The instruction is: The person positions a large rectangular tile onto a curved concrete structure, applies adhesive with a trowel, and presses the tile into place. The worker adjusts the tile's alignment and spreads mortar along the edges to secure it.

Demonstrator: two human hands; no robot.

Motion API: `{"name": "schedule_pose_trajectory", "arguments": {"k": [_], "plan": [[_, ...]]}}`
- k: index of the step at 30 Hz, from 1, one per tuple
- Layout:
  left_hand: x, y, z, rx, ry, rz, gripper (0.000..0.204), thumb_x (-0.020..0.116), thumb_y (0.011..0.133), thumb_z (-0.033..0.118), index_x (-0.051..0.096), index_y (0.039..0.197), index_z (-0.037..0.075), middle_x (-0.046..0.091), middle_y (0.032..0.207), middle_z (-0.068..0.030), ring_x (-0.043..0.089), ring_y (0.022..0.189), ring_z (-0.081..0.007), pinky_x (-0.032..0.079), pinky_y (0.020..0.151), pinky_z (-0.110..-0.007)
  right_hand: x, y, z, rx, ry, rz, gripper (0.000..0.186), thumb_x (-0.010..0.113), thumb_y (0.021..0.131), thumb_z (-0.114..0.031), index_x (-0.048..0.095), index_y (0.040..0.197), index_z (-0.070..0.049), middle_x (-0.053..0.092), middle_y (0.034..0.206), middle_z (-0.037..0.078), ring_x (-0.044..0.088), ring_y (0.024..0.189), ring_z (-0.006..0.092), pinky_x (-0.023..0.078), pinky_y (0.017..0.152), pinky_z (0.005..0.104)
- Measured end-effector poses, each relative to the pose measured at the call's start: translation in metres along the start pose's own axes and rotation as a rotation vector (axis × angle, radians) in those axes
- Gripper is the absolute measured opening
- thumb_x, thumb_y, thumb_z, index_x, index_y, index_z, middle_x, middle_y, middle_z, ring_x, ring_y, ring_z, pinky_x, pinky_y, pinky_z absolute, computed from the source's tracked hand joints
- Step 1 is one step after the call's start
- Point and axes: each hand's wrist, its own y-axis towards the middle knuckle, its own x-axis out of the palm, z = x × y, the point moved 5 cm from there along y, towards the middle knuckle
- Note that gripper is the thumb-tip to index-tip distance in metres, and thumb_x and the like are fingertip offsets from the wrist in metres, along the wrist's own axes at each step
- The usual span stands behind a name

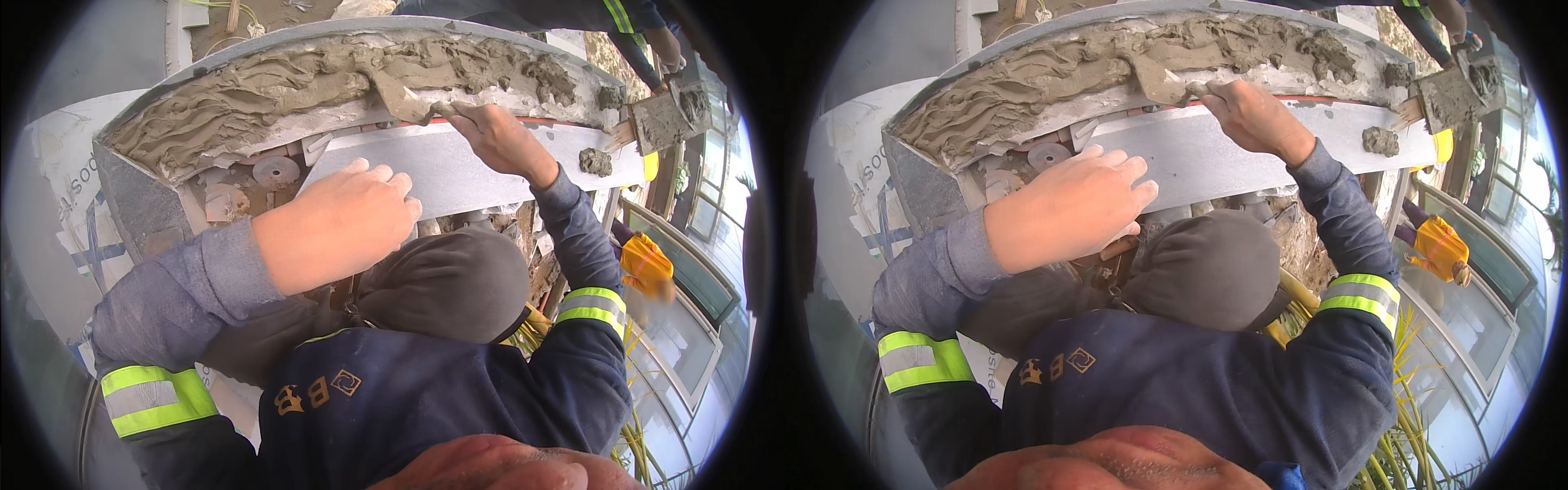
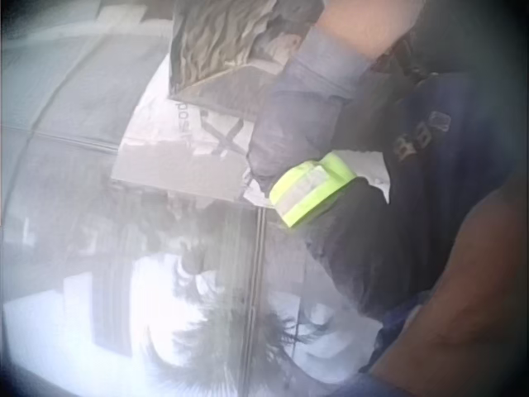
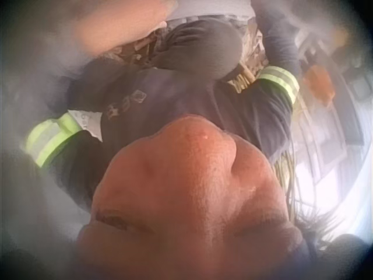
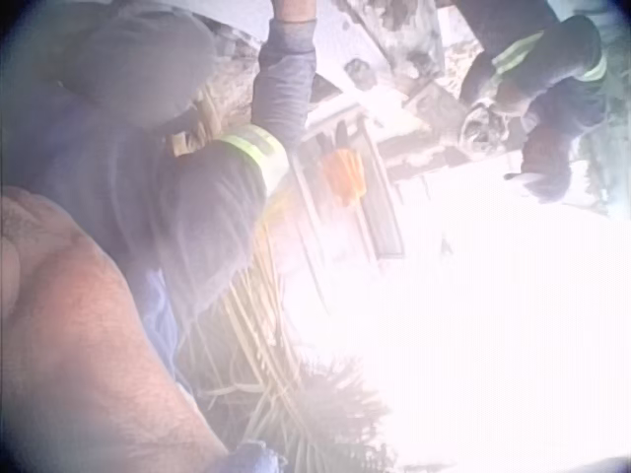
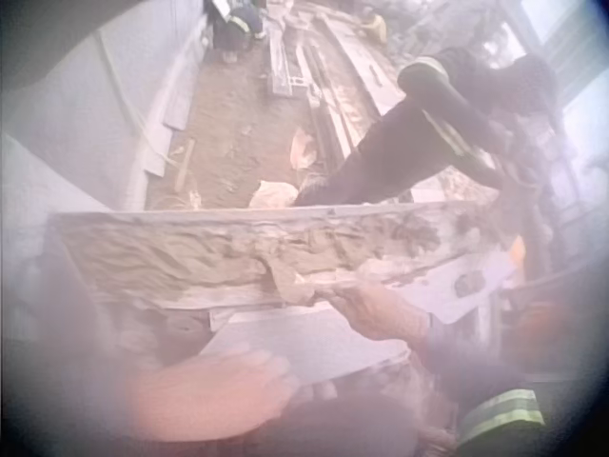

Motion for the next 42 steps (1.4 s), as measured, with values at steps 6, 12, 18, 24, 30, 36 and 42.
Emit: {"name": "schedule_pose_trajectory", "arguments": {"k": [6,12,18,24,30,36,42], "plan": [[-0.003,-0.015,0.007,-0.042,-0.064,-0.044,0.031,0.076,0.089,0.027,0.068,0.106,0.003,0.063,0.099,-0.0091,0.063,0.099,-0.0257,0.050,0.087,-0.039,-0.019,-0.018,0.012,0.075,-0.020,0.019,0.033,0.060,0.102,-0.022,0.071,0.122,0.003,0.068,0.084,0.027,0.068,0.075,0.0415,0.052,0.067,0.0473],[0.000,-0.014,0.005,-0.025,-0.034,-0.002,0.029,0.076,0.089,0.026,0.068,0.104,0.003,0.062,0.098,-0.0092,0.062,0.098,-0.0257,0.049,0.086,-0.039,-0.002,-0.025,-0.010,0.034,0.104,-0.015,0.033,0.056,0.105,-0.018,0.069,0.126,0.004,0.068,0.088,0.026,0.068,0.079,0.0421,0.052,0.072,0.0476],[0.001,-0.012,0.008,0.013,-0.074,-0.015,0.027,0.076,0.089,0.026,0.067,0.101,0.003,0.062,0.097,-0.0085,0.062,0.096,-0.0246,0.049,0.085,-0.039,0.002,-0.024,0.000,0.117,0.124,0.003,0.039,0.060,0.103,-0.021,0.067,0.130,0.006,0.072,0.095,0.029,0.070,0.083,0.0436,0.054,0.077,0.0461],[0.007,-0.012,0.013,-0.011,-0.053,-0.033,0.024,0.075,0.089,0.025,0.068,0.099,0.003,0.062,0.096,-0.0077,0.062,0.096,-0.0236,0.048,0.084,-0.038,0.001,0.011,-0.017,0.030,0.077,-0.162,0.039,0.062,0.103,-0.022,0.066,0.134,0.000,0.070,0.109,0.030,0.070,0.092,0.0436,0.054,0.081,0.0441],[0.009,-0.024,0.016,-0.024,-0.046,-0.007,0.021,0.071,0.090,0.022,0.068,0.098,0.004,0.064,0.097,-0.0076,0.063,0.097,-0.0240,0.049,0.084,-0.037,-0.033,0.020,-0.013,-0.112,-0.414,-0.107,0.039,0.067,0.096,-0.019,0.071,0.135,-0.017,0.062,0.080,0.013,0.063,0.071,0.0326,0.049,0.065,0.0442],[0.010,-0.028,0.026,0.023,-0.030,-0.006,0.015,0.064,0.089,0.014,0.068,0.099,0.003,0.066,0.100,-0.0087,0.064,0.096,-0.0238,0.050,0.086,-0.037,-0.070,0.025,-0.041,-0.008,-0.409,-0.068,0.040,0.067,0.096,-0.018,0.071,0.135,-0.019,0.063,0.085,0.014,0.065,0.075,0.0331,0.050,0.069,0.0456],[0.010,-0.028,0.026,0.065,-0.016,-0.016,0.013,0.064,0.089,0.013,0.068,0.097,0.004,0.066,0.099,-0.0085,0.065,0.097,-0.0236,0.051,0.086,-0.037,0.004,0.071,-0.065,-0.151,-0.174,-0.022,0.032,0.060,0.103,-0.024,0.072,0.129,-0.008,0.064,0.072,0.019,0.065,0.069,0.0372,0.050,0.065,0.0479]]}}
